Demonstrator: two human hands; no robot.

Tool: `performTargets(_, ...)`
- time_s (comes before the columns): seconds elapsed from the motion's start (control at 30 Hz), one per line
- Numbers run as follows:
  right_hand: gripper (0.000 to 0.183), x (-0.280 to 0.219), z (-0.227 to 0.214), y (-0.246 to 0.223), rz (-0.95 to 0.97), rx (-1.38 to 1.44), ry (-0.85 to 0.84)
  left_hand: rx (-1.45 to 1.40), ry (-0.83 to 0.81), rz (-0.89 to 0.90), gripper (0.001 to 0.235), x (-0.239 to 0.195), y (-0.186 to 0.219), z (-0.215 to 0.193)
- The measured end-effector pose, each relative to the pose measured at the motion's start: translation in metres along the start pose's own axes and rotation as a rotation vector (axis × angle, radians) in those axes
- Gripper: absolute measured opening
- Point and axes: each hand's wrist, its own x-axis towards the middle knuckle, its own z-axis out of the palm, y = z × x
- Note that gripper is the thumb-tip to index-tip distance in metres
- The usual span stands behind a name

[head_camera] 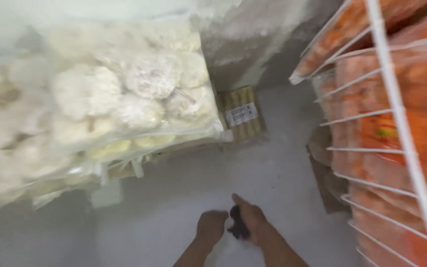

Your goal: The person takes packages of frozen food from a cardboard box and places them into a chest freezer. They handle white round dumplings and yellow cylindrical items, stacking them neatly inside the freezer alongside existing packages of salmon.

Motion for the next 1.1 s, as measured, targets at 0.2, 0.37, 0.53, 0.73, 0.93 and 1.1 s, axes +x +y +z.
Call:
performTargets(0.2,0.067,-0.030,-0.004,0.026,-0.320,-0.888,0.245,-0.100,-0.146,-0.179,0.030,-0.065,-0.027,0.007)
performTargets(0.37,0.033,-0.147,-0.001,0.005,-0.416,-0.646,0.187,-0.518,0.055,-0.501,0.040,-0.087,0.079,-0.109)
performTargets(0.53,0.032,-0.212,-0.019,0.016,-0.703,-0.449,0.278,-0.650,0.201,-0.335,0.029,-0.111,0.199,-0.224)
performTargets(0.73,0.025,-0.389,-0.049,0.068,-1.160,-0.235,0.532,-0.952,0.138,-0.156,0.025,-0.170,0.312,-0.301)
performTargets(0.93,0.022,-0.459,-0.131,0.130,-1.252,-0.042,0.850,-0.576,0.114,0.199,0.030,-0.220,0.392,-0.311)
performTargets(1.1,0.025,-0.417,-0.244,0.147,-1.396,-0.282,1.280,-0.083,-0.391,-0.148,0.074,-0.222,0.440,-0.289)
